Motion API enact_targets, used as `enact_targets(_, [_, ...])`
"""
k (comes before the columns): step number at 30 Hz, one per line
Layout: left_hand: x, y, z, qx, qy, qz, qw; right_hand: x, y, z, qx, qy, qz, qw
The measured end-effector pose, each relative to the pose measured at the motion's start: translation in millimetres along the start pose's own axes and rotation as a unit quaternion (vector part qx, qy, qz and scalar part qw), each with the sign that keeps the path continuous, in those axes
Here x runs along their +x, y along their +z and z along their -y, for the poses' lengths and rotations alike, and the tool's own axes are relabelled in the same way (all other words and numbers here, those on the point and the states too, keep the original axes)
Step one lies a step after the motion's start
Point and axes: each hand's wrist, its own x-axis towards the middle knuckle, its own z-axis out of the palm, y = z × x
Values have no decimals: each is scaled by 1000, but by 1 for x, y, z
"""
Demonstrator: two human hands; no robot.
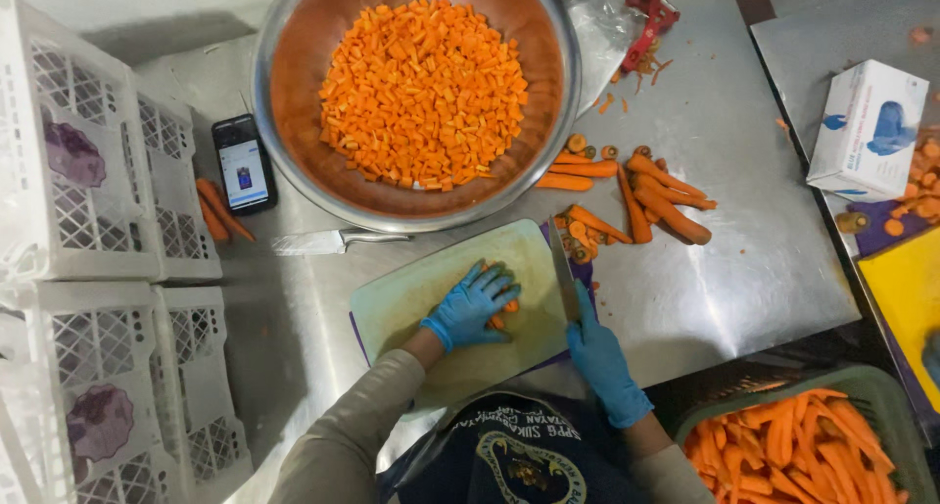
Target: The person cuts peeled carrots on a cutting board with a knife, slicing them into sticks and then dicing them into small pieces, and transfers the diced pieces into a large metal bowl that is already filled with diced carrots. They occasionally move trimmed carrot ends aside and reach for new whole carrots from the table.
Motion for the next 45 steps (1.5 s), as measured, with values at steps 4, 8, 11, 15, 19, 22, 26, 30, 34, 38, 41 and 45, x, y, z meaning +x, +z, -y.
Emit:
enact_targets(4, [-19,17,2,-12,50,17,999,-4,-2,-12,29,2,-20,999])
enact_targets(8, [-51,31,8,6,7,29,1000,-8,6,-11,56,2,-13,998])
enact_targets(11, [-87,19,19,0,-42,-33,999,-7,13,-4,77,-108,-46,990])
enact_targets(15, [-151,-20,28,-3,-136,-19,991,-1,21,3,62,-41,1,997])
enact_targets(19, [-162,-45,21,-1,-168,-34,985,3,27,2,92,-28,3,995])
enact_targets(22, [-108,-46,18,55,-157,-121,979,7,31,-3,84,-41,24,995])
enact_targets(26, [51,-31,35,84,-90,-100,987,11,42,-7,33,-104,100,989])
enact_targets(30, [185,-29,45,81,-167,-190,964,13,58,-7,18,-126,81,988])
enact_targets(34, [216,-41,45,-173,-236,-250,923,18,62,-14,-15,-101,73,992])
enact_targets(38, [145,-28,11,76,-220,-25,972,21,49,-24,10,-1,10,1000])
enact_targets(41, [54,-10,-21,-71,-224,-76,969,22,33,-31,4,26,-72,997])
enact_targets(45, [-14,25,-51,32,-246,-107,963,19,20,-20,-21,-73,-106,991])
